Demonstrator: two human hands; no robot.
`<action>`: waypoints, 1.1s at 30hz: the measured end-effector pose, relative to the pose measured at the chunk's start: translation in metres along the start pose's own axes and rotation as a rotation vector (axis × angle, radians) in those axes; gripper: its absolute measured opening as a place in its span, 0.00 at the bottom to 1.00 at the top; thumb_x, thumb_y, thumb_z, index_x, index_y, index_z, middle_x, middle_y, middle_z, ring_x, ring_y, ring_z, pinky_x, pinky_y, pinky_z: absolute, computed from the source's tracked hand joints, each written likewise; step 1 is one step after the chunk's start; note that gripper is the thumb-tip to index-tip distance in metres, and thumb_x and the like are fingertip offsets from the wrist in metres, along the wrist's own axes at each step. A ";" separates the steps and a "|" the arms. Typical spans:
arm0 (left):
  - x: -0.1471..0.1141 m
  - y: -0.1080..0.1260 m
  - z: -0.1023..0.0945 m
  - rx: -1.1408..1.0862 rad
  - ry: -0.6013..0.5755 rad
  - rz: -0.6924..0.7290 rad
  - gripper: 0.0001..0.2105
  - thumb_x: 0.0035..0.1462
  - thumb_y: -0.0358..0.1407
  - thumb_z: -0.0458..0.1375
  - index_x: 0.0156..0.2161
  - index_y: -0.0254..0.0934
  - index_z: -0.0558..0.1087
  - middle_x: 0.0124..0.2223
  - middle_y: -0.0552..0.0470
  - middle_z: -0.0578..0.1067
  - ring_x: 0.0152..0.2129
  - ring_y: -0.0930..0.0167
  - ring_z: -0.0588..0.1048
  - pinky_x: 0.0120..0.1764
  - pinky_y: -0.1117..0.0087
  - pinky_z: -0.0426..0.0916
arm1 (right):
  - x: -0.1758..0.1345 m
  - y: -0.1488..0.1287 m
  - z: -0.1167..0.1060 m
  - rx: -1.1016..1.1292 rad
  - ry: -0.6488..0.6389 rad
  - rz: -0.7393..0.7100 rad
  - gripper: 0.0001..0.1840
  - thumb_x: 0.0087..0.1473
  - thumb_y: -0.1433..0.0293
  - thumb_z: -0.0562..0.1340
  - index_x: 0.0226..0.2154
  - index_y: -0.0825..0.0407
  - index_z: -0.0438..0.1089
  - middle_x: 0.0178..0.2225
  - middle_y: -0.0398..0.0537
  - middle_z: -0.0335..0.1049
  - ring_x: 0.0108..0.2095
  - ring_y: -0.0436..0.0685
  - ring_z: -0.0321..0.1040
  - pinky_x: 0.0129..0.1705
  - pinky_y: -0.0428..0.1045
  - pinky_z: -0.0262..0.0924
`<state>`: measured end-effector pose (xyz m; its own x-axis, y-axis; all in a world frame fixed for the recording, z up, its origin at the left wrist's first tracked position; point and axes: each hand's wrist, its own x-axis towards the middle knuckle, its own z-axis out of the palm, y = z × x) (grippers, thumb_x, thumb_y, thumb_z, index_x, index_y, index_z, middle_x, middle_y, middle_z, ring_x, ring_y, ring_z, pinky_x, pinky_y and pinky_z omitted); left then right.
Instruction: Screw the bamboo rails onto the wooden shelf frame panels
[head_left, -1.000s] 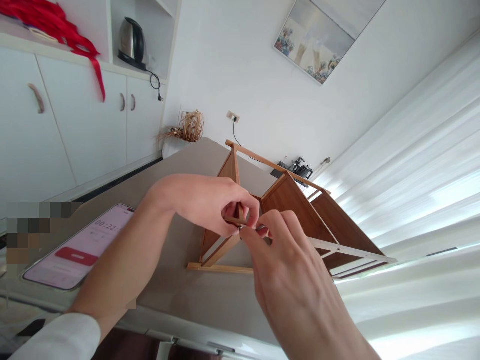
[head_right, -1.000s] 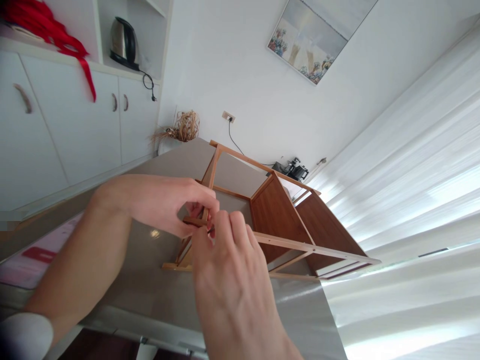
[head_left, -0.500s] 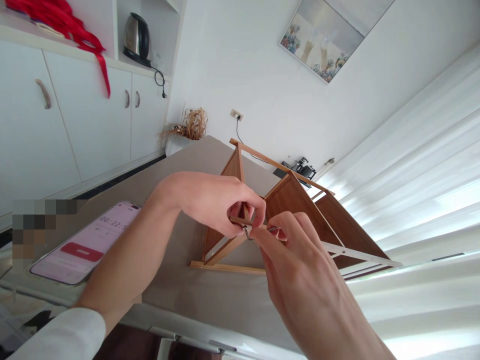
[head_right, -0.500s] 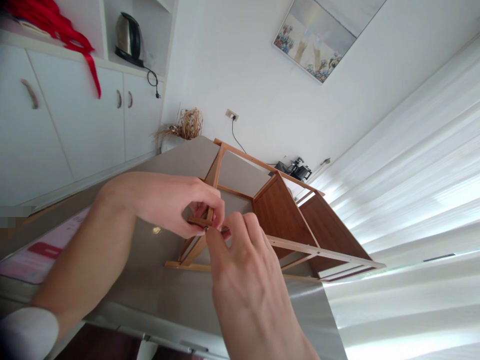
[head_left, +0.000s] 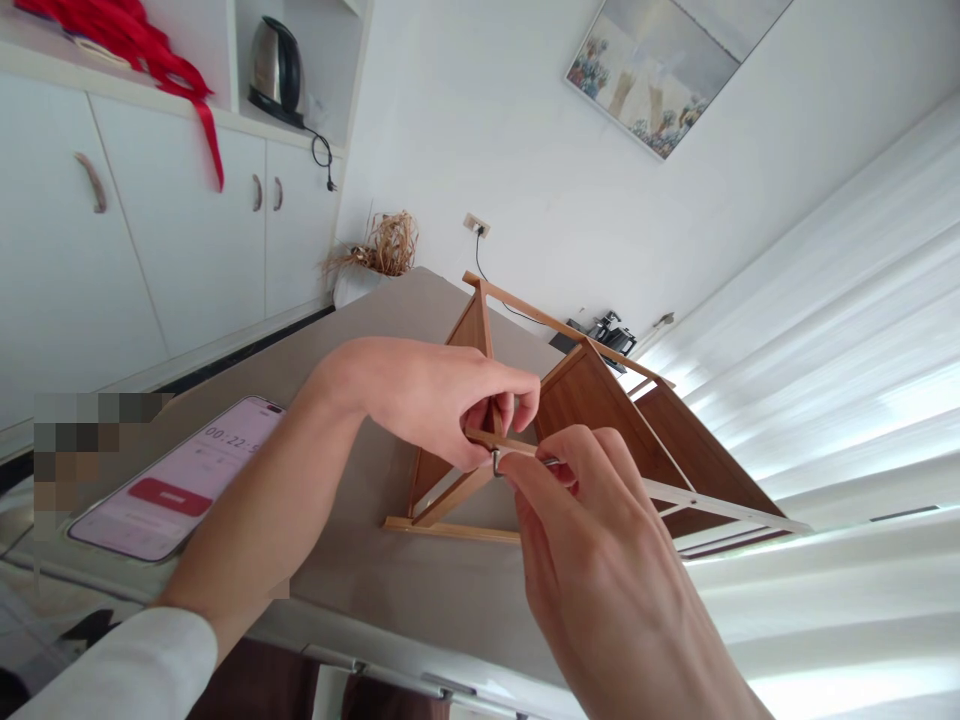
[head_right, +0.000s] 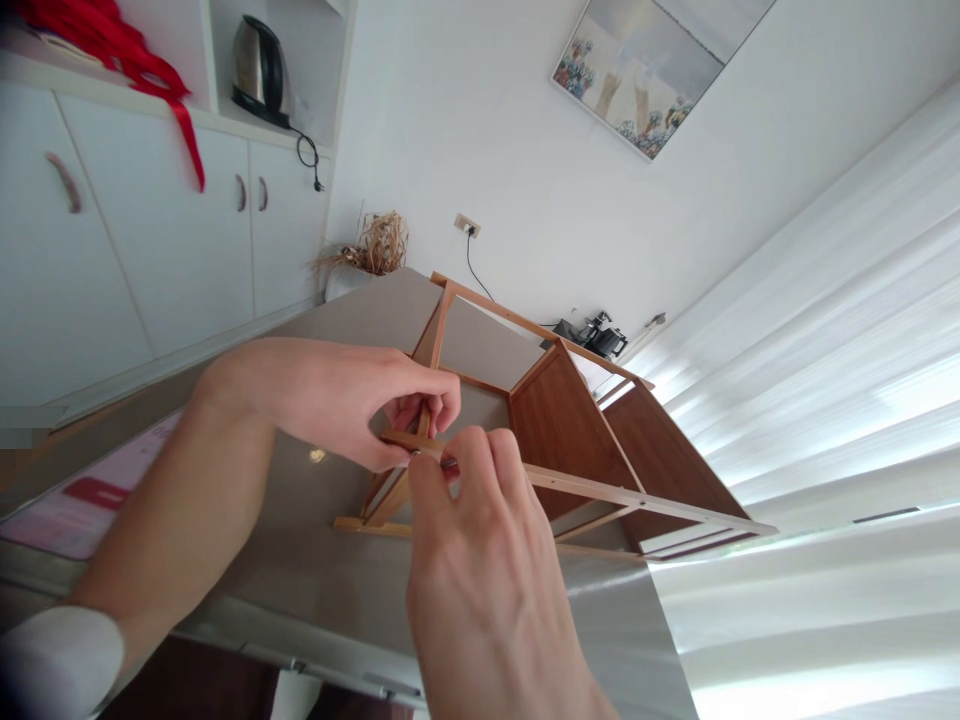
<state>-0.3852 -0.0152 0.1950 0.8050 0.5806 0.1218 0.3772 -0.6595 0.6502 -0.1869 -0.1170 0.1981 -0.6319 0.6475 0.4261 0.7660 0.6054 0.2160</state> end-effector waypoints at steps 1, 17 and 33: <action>0.000 0.000 0.000 0.011 0.004 -0.008 0.12 0.51 0.34 0.61 0.41 0.42 0.66 0.34 0.58 0.73 0.25 0.75 0.67 0.28 0.73 0.59 | 0.000 -0.002 0.000 -0.023 0.008 -0.003 0.12 0.55 0.83 0.57 0.37 0.53 0.71 0.34 0.51 0.62 0.34 0.56 0.56 0.30 0.51 0.60; 0.001 -0.002 0.001 0.047 0.004 0.014 0.10 0.51 0.35 0.61 0.39 0.40 0.66 0.32 0.58 0.72 0.26 0.75 0.68 0.28 0.73 0.59 | 0.010 -0.002 -0.011 -0.090 -0.076 -0.107 0.14 0.55 0.84 0.55 0.36 0.53 0.72 0.36 0.53 0.65 0.36 0.58 0.59 0.32 0.52 0.61; 0.000 0.000 0.004 0.093 0.069 -0.026 0.08 0.50 0.35 0.61 0.36 0.41 0.67 0.29 0.58 0.72 0.23 0.74 0.67 0.26 0.72 0.56 | -0.024 0.013 0.029 0.252 0.207 0.082 0.15 0.61 0.80 0.60 0.48 0.51 0.74 0.39 0.48 0.65 0.36 0.50 0.59 0.36 0.47 0.62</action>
<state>-0.3837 -0.0173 0.1921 0.7619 0.6277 0.1595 0.4410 -0.6831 0.5821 -0.1653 -0.1112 0.1658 -0.5124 0.6064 0.6081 0.7436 0.6674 -0.0390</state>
